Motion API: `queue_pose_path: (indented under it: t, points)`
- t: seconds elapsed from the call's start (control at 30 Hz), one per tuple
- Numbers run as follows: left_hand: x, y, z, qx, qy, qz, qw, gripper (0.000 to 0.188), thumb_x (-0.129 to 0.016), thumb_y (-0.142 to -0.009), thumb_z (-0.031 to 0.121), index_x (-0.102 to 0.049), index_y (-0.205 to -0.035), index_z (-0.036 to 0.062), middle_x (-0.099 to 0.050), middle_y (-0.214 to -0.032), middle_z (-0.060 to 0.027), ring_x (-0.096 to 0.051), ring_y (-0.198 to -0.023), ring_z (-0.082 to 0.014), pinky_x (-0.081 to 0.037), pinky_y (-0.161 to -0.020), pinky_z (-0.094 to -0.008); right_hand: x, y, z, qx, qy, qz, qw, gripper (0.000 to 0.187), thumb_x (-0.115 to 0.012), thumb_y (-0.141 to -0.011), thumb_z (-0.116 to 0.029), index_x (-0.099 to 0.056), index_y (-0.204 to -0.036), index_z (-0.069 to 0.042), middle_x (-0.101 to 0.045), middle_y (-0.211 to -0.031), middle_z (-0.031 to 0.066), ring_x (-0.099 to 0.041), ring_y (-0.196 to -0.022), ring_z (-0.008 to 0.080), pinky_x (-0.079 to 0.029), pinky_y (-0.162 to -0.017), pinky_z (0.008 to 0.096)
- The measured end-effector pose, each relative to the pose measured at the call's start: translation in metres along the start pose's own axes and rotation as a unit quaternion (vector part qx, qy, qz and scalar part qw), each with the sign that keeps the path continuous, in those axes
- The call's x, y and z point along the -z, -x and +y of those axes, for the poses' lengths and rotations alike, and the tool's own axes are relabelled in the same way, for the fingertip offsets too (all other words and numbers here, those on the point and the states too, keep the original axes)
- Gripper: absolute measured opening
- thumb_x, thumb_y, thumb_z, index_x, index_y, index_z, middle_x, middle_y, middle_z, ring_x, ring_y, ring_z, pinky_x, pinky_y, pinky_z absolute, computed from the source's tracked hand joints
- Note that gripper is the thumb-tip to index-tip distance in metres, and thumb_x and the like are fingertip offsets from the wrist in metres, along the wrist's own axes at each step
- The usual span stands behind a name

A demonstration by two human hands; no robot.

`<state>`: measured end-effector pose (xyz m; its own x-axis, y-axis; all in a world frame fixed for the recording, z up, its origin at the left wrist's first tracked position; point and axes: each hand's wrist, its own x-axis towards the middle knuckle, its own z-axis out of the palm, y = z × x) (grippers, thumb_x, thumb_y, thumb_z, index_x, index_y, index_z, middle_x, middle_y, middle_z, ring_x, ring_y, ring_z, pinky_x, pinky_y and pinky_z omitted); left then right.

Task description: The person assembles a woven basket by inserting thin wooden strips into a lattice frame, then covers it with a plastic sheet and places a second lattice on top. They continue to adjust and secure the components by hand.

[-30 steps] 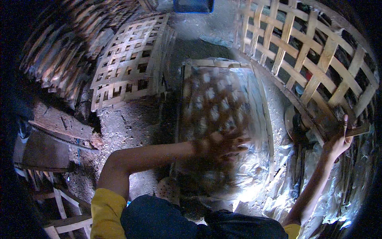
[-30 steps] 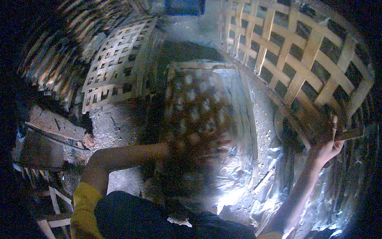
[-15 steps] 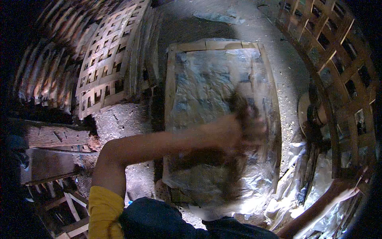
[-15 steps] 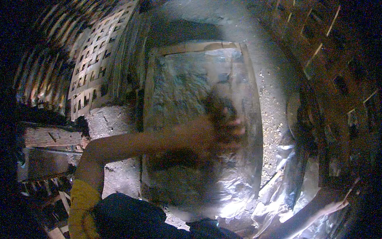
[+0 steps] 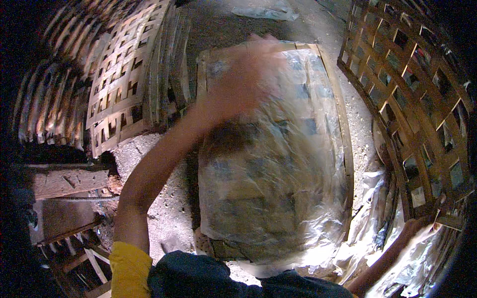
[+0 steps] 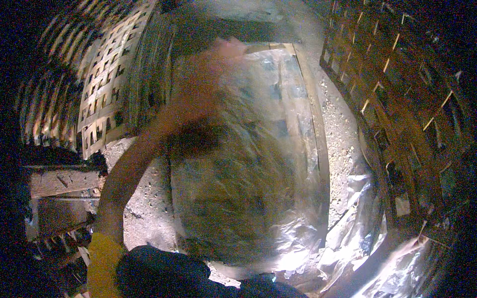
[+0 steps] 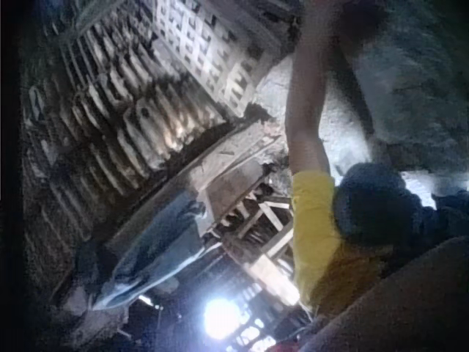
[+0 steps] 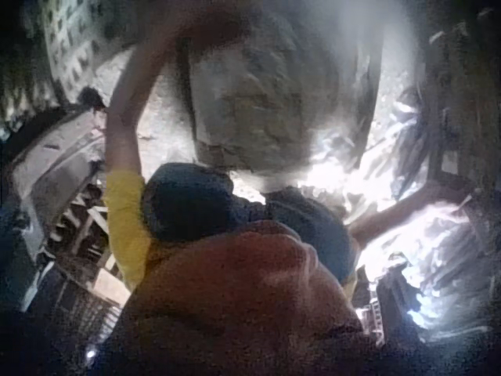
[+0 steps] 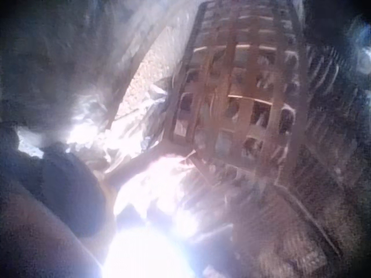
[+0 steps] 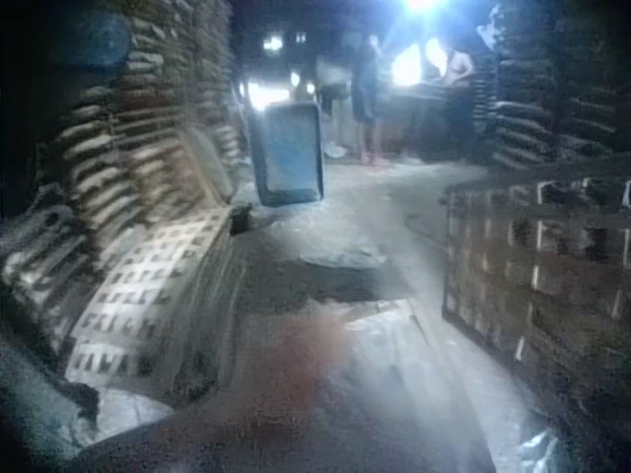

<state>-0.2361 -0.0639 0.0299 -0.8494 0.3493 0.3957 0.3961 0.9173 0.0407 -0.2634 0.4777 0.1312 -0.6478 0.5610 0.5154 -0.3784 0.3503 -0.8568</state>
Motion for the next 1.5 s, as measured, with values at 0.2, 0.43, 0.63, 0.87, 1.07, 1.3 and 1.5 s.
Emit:
queue_pose_path:
  t: [0.2, 0.43, 0.63, 0.87, 1.07, 1.3, 1.5]
  points:
    - [-0.042, -0.013, 0.152, -0.255, 0.284, 0.030, 0.924, 0.054, -0.059, -0.090, 0.051, -0.060, -0.129, 0.0147, -0.049, -0.145, -0.0160, -0.044, -0.133, -0.0381, -0.022, -0.112, -0.0657, 0.005, 0.005, -0.002, -0.022, -0.029, 0.013, 0.999, 0.070, -0.079, -0.083, -0.038, -0.053, -0.141, -0.012, -0.057, -0.140, 0.0131, -0.056, -0.123, 0.0281, -0.046, -0.102, 0.0417]
    - [-0.030, -0.060, -0.057, 0.114, -0.089, 0.025, 0.989, 0.058, -0.064, -0.089, 0.042, -0.055, -0.136, 0.0073, -0.044, -0.149, -0.0186, -0.035, -0.140, -0.0394, -0.026, -0.114, -0.0583, 0.000, 0.009, -0.024, -0.043, 0.015, 0.083, 0.995, 0.063, -0.079, -0.084, -0.033, -0.056, -0.138, -0.011, -0.058, -0.137, 0.0097, -0.059, -0.117, 0.0238, -0.048, -0.102, 0.0385]
    - [-0.050, -0.060, 0.098, -0.198, 0.232, 0.103, 0.947, 0.058, -0.055, -0.095, 0.048, -0.055, -0.136, 0.0079, -0.045, -0.148, -0.0204, -0.039, -0.139, -0.0375, -0.028, -0.116, -0.0527, 0.006, 0.000, -0.002, -0.046, -0.030, 0.039, 0.998, 0.062, -0.082, -0.082, -0.028, -0.055, -0.136, -0.011, -0.059, -0.135, 0.0090, -0.060, -0.114, 0.0234, -0.050, -0.099, 0.0400]
    - [-0.060, -0.057, 0.020, -0.112, 0.178, 0.135, 0.968, 0.047, -0.069, -0.085, 0.038, -0.064, -0.120, 0.0077, -0.058, -0.131, -0.0194, -0.051, -0.125, -0.0402, -0.036, -0.107, -0.0581, -0.006, 0.016, -0.009, -0.060, -0.070, 0.043, 0.995, 0.059, -0.080, -0.084, -0.027, -0.055, -0.135, -0.010, -0.060, -0.133, 0.0092, -0.060, -0.113, 0.0238, -0.050, -0.097, 0.0411]
    - [0.021, 0.010, -0.098, 0.258, 0.067, 0.235, 0.935, 0.043, -0.048, -0.104, 0.034, -0.053, -0.135, 0.0063, -0.061, -0.130, -0.0191, -0.058, -0.120, -0.0357, -0.045, -0.103, -0.0441, -0.005, 0.017, -0.016, -0.074, -0.099, 0.042, 0.991, 0.057, -0.079, -0.086, -0.025, -0.055, -0.135, -0.010, -0.060, -0.132, 0.0093, -0.059, -0.112, 0.0240, -0.051, -0.096, 0.0421]
    - [0.078, 0.035, -0.019, 0.435, 0.421, 0.245, 0.758, 0.048, -0.044, -0.105, 0.043, -0.050, -0.139, 0.0098, -0.064, -0.126, -0.0095, -0.064, -0.102, -0.0202, -0.054, -0.083, -0.0373, -0.036, 0.034, -0.035, -0.112, -0.184, 0.006, 0.976, 0.055, -0.077, -0.087, -0.024, -0.055, -0.135, -0.009, -0.061, -0.130, 0.0095, -0.059, -0.111, 0.0244, -0.052, -0.094, 0.0432]
    - [0.100, 0.061, -0.026, 0.411, 0.486, 0.268, 0.723, 0.055, -0.042, -0.103, 0.051, -0.048, -0.140, 0.0105, -0.061, -0.128, -0.0107, -0.063, -0.102, -0.0210, -0.053, -0.082, -0.0358, -0.045, 0.024, -0.055, -0.019, -0.146, -0.079, 0.986, 0.046, -0.067, -0.094, -0.020, -0.057, -0.138, -0.008, -0.062, -0.130, 0.0084, -0.058, -0.109, 0.0195, -0.049, -0.096, 0.0395]
